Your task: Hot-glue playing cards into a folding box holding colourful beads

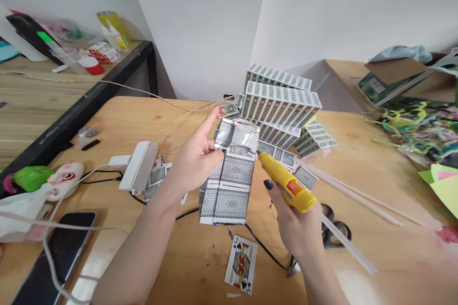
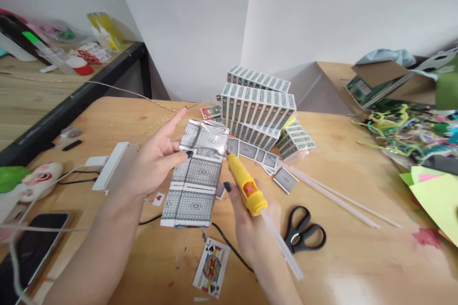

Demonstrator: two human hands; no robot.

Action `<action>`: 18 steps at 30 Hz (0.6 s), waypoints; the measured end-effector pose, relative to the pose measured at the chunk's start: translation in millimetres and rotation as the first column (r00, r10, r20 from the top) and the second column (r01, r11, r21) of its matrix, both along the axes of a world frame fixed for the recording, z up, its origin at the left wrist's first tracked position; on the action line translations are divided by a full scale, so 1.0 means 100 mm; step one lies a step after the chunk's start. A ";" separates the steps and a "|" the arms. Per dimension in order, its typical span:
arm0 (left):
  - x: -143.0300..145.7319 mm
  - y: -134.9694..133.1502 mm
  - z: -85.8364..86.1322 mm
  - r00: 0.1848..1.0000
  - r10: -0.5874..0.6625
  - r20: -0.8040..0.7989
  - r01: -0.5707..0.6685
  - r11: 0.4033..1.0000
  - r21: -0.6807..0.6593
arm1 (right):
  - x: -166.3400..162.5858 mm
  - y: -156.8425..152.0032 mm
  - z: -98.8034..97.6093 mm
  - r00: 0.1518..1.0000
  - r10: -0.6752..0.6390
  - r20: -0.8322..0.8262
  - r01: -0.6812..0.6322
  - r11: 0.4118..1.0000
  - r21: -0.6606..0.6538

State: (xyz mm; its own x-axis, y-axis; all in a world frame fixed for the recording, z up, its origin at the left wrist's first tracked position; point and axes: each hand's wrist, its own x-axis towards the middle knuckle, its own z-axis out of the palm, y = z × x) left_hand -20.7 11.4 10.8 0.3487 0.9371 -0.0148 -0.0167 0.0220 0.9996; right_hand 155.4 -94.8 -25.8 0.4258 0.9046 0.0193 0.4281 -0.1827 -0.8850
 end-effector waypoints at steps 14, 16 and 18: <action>0.06 0.10 -0.09 0.994 0.091 -0.053 -0.095 0.994 -0.062 | -0.05 0.23 0.07 0.979 0.202 0.008 -0.201 0.973 0.110; 0.07 0.10 -0.09 0.993 0.101 -0.056 -0.105 0.992 -0.073 | -0.06 0.28 0.06 0.981 0.193 0.027 -0.195 0.972 0.128; 0.07 0.12 -0.10 0.992 0.109 -0.063 -0.114 0.990 -0.088 | -0.06 0.32 0.06 0.980 0.189 0.056 -0.195 0.971 0.135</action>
State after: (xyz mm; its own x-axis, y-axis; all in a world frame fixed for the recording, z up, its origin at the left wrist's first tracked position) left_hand -13.7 23.1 1.1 0.2380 0.9639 -0.1194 0.0338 0.1146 0.9928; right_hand 149.4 -62.7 -20.0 0.2402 0.9566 0.1653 0.4813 0.0305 -0.8760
